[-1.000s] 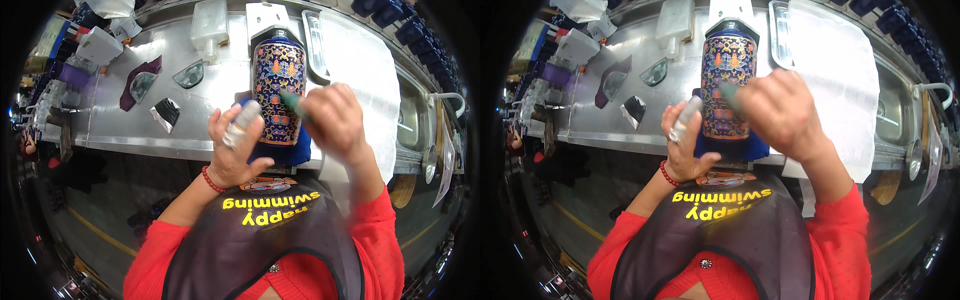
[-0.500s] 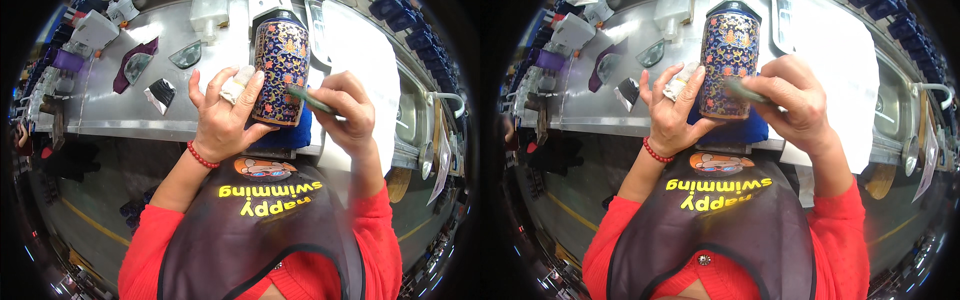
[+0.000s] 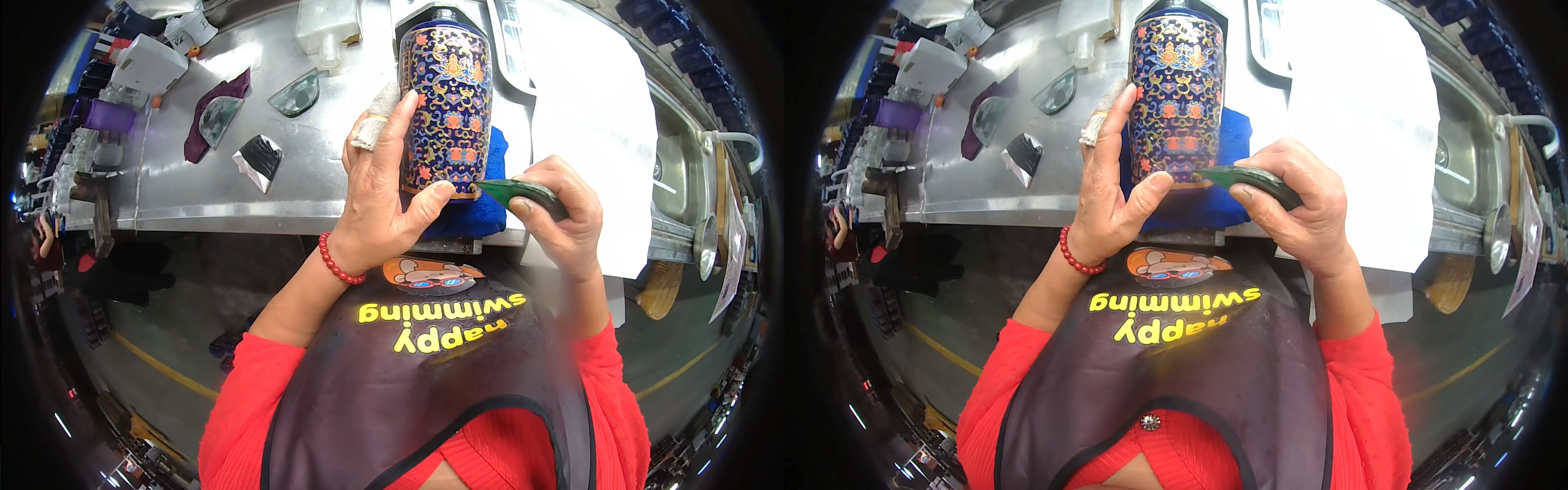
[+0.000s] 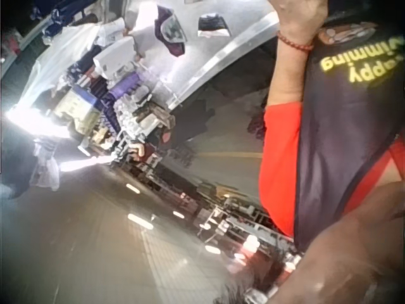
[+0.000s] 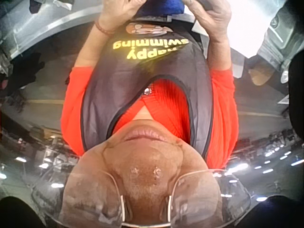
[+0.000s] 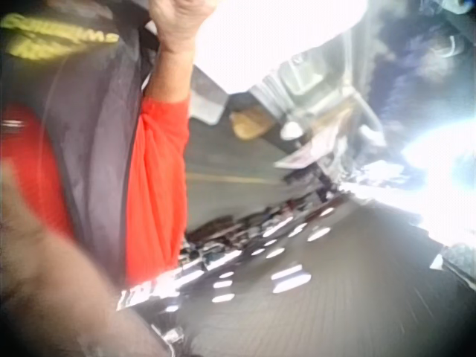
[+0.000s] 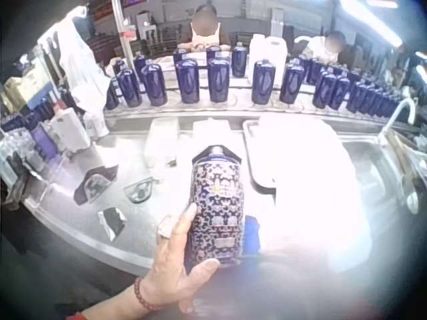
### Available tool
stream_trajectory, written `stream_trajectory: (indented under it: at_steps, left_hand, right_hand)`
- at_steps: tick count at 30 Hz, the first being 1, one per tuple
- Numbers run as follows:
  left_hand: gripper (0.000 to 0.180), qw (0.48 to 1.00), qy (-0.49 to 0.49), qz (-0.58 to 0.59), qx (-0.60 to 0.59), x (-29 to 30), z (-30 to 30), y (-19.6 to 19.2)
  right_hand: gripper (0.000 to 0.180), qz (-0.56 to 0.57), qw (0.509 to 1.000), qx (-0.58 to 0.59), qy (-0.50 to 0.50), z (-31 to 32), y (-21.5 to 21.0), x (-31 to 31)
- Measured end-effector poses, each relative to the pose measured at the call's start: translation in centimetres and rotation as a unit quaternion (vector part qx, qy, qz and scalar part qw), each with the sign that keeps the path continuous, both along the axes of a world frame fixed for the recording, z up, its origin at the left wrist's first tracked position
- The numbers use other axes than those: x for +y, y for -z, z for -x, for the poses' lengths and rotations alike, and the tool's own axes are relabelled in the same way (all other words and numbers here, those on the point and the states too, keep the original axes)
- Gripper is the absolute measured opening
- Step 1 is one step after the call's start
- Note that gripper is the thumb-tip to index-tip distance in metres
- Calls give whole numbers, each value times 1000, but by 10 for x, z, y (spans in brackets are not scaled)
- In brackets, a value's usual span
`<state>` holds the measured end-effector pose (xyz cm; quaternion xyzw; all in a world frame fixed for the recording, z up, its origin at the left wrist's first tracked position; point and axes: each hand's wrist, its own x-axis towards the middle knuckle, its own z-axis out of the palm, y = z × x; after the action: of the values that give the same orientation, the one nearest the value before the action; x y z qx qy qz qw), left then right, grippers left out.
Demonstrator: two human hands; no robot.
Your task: The person applies a decorative sticker to a blue bottle, smooths it with a green card, and trims the excess edges. They rotate the bottle to align and press the sticker, then use the card to remove bubbles and cut away overhang.
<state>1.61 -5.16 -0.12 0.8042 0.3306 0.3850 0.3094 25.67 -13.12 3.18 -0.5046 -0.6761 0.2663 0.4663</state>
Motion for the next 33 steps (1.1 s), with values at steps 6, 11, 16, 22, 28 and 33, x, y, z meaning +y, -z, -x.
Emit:
stream_trajectory:
  at_steps: [6,11,16,22,28,33]
  left_hand:
    - [88,1000,-10,13,-1,-2,-4,-1]
    - [84,996,18,71,-58,-2,-4,1]
    - [83,997,18,68,-38,-1,-2,2]
    - [88,999,2,38,-26,-2,-5,3]
    - [93,997,29,63,-44,1,-1,2]
    - [96,992,41,100,-70,3,-2,1]
  right_hand:
    - [16,26,999,17,-9,7,-2,-1]
    - [15,54,998,33,-4,8,4,-1]
    - [15,84,994,72,9,9,8,-4]
    - [14,120,987,104,21,13,11,-7]
    - [15,126,986,110,24,13,13,-8]
    - [16,124,986,111,26,14,14,-8]
